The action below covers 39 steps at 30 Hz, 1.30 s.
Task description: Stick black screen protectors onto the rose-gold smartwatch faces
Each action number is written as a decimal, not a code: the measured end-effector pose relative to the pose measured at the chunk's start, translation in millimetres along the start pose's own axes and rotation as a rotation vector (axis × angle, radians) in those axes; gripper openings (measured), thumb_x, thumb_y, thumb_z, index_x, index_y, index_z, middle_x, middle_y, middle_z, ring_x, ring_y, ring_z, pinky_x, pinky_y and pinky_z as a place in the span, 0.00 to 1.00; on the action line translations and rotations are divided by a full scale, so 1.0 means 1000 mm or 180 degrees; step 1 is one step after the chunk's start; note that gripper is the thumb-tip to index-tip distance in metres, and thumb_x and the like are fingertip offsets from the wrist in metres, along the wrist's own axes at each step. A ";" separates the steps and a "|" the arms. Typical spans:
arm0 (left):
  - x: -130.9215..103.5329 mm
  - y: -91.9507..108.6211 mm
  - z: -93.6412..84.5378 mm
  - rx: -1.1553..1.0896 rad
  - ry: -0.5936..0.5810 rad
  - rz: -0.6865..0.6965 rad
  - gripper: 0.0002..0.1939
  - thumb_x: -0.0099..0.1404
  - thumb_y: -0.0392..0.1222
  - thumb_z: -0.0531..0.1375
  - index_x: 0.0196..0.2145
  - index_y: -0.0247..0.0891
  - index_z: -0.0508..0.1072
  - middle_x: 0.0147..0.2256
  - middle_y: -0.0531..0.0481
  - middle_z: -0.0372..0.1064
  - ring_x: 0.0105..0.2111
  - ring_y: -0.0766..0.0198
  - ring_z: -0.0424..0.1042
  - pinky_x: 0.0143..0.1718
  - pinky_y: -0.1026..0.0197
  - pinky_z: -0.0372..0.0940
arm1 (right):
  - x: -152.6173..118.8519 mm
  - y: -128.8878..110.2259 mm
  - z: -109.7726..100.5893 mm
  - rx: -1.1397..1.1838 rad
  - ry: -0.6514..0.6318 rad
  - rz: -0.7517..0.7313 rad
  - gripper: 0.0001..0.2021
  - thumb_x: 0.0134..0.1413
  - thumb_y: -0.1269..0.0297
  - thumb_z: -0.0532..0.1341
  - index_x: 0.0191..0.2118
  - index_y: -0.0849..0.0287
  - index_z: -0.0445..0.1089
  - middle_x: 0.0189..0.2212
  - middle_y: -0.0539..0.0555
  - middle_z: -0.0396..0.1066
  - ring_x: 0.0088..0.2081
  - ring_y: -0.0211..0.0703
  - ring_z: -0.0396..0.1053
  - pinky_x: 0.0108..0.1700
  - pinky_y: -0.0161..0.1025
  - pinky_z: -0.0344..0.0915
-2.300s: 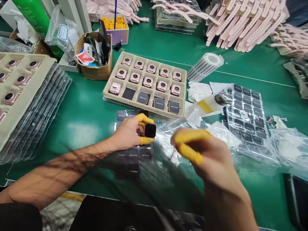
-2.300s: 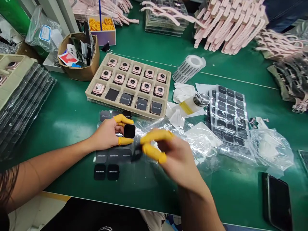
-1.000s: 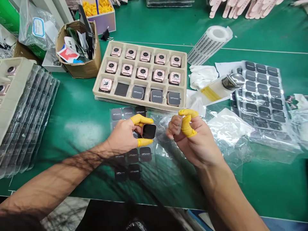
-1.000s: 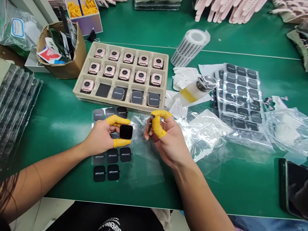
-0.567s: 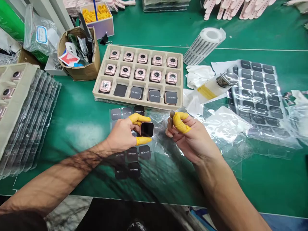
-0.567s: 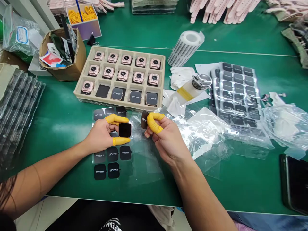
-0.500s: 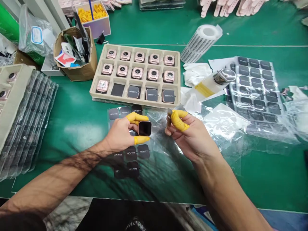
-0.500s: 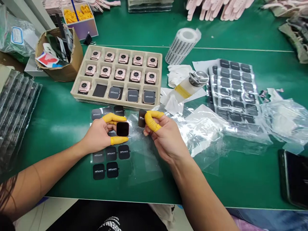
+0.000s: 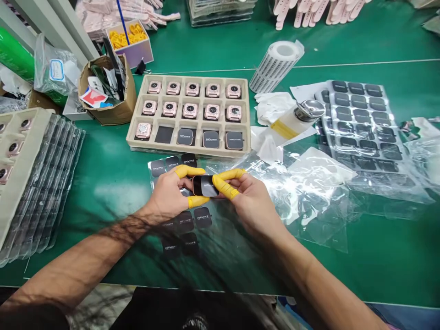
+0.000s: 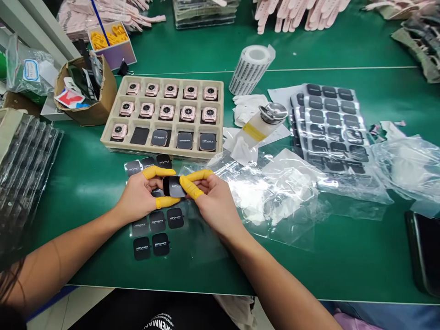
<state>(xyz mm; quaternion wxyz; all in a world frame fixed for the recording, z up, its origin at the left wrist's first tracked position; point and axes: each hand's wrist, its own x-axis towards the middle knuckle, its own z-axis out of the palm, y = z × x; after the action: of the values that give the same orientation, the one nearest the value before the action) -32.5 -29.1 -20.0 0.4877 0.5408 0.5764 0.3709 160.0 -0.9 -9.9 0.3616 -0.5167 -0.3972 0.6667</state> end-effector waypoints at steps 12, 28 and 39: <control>-0.001 0.008 0.000 0.0516 0.0013 0.0236 0.27 0.52 0.37 0.75 0.51 0.39 0.81 0.29 0.53 0.77 0.33 0.61 0.76 0.43 0.58 0.72 | -0.002 0.016 0.003 -0.0170 0.0120 -0.0158 0.17 0.41 0.55 0.81 0.35 0.54 0.78 0.34 0.50 0.81 0.39 0.43 0.77 0.45 0.40 0.73; -0.001 0.004 0.000 0.0443 0.0072 0.0382 0.27 0.51 0.35 0.75 0.50 0.37 0.81 0.26 0.55 0.76 0.31 0.62 0.75 0.43 0.58 0.71 | -0.005 0.014 0.012 -0.0428 0.0358 -0.0209 0.23 0.37 0.49 0.80 0.37 0.55 0.75 0.31 0.50 0.78 0.34 0.43 0.78 0.39 0.41 0.75; 0.000 0.004 0.005 -0.1157 0.0274 -0.0215 0.23 0.52 0.52 0.78 0.38 0.36 0.81 0.37 0.44 0.80 0.33 0.60 0.78 0.41 0.57 0.74 | -0.003 0.025 0.008 -0.1206 0.0604 -0.1037 0.17 0.67 0.43 0.58 0.46 0.49 0.72 0.39 0.53 0.76 0.31 0.45 0.76 0.36 0.48 0.78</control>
<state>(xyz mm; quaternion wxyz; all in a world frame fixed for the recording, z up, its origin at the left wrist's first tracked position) -26.3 -29.2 -17.0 0.5644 0.4077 0.5381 0.4750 151.2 -15.9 -30.1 0.3967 -0.5646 -0.5572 0.4620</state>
